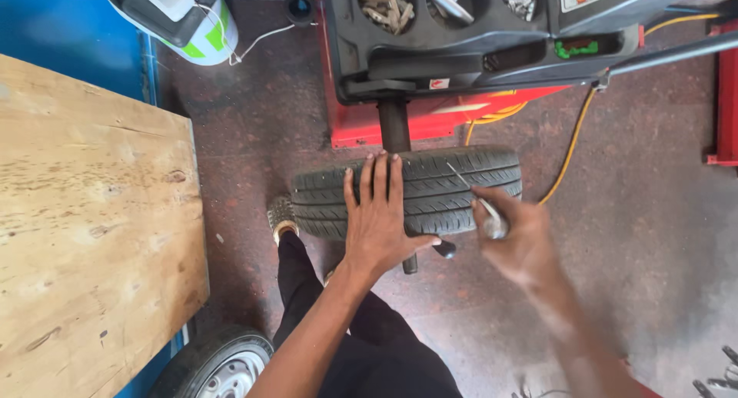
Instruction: The person uses a metal tool to repeatedly poke and scrape the tread of a car tire mounted on a tire balancing machine. The person holds the tire steady with one hand while manipulating the tool with the other. The task appears to be a manual repair or cleaning of the tire surface.
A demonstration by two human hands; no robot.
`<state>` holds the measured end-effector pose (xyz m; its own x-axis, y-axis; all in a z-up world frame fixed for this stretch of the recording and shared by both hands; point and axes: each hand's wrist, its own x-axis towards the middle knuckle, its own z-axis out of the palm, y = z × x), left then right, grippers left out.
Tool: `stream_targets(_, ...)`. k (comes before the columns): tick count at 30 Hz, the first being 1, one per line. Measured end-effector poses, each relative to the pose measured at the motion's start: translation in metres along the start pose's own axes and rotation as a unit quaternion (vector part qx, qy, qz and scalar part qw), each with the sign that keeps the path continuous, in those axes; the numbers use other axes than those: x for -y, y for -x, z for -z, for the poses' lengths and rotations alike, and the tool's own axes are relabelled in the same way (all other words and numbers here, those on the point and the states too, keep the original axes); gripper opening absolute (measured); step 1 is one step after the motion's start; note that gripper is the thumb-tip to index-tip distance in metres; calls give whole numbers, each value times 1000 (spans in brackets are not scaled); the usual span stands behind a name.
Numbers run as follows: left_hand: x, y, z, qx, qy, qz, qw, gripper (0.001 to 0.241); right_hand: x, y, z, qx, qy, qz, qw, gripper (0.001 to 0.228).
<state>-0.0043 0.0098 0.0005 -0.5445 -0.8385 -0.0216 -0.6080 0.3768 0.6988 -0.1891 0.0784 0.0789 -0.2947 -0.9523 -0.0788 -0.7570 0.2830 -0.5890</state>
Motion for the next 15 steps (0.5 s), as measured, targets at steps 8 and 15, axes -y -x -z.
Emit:
stream_targets(8,-3,0,-2,16,1,8,1000,143,8,-22,15,67,118,23,991,22)
stream_targets(15,-1,-2,-10,6,-32,-2,999,140,-17,7,-59,-195,79,151,966,23)
